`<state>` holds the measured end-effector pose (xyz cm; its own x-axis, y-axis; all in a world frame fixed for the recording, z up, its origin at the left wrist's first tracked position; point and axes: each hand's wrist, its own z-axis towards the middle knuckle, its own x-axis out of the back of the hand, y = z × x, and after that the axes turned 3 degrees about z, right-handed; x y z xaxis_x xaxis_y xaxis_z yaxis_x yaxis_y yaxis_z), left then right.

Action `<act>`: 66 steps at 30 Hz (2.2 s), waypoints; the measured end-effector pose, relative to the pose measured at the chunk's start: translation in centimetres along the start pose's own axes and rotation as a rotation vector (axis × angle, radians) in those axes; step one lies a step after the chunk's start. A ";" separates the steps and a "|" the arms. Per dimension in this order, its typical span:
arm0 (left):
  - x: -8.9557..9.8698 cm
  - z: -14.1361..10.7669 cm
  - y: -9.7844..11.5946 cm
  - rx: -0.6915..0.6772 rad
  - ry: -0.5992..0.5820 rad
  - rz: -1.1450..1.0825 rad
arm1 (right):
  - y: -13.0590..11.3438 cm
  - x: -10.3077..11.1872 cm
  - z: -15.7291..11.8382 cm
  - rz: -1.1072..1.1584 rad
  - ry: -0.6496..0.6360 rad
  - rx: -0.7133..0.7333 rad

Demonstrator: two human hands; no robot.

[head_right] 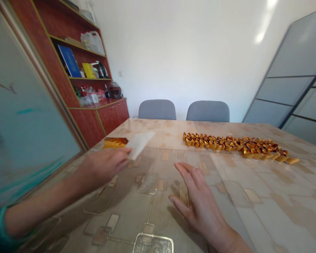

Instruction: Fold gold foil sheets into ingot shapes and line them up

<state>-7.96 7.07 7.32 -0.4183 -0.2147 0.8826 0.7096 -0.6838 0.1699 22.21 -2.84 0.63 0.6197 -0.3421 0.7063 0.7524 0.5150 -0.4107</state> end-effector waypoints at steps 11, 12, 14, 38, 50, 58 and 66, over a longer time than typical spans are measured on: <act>-9.2 -4.9 10.0 -0.374 -0.264 0.073 | -0.7 -0.8 -1.3 -0.036 -0.492 0.150; -9.1 -5.0 9.7 -0.356 -0.273 0.039 | -0.6 -0.6 -1.3 -0.010 -0.504 0.135; -8.6 -5.0 9.1 -0.314 -0.294 -0.039 | -0.2 -0.2 -1.3 0.039 -0.501 0.096; -10.6 -4.4 3.8 0.120 -0.194 -0.155 | 2.8 -3.5 -0.9 -0.146 -0.220 -0.261; -10.5 -4.5 4.6 -0.139 -0.097 0.006 | 2.9 -3.8 -1.1 -0.242 -0.181 -0.259; -9.9 -5.0 5.9 -0.381 -0.418 -0.193 | 2.7 -3.6 -1.1 -0.263 -0.182 -0.252; -9.9 -5.0 5.8 -0.326 -0.485 -0.250 | 2.5 -3.3 -0.7 -0.445 -0.175 -0.227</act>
<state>-2.51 1.81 -2.65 -0.1907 0.2666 0.9448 0.3829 -0.8660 0.3217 22.22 -0.97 -3.10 0.1973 -0.3428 0.9184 0.9756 0.1602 -0.1498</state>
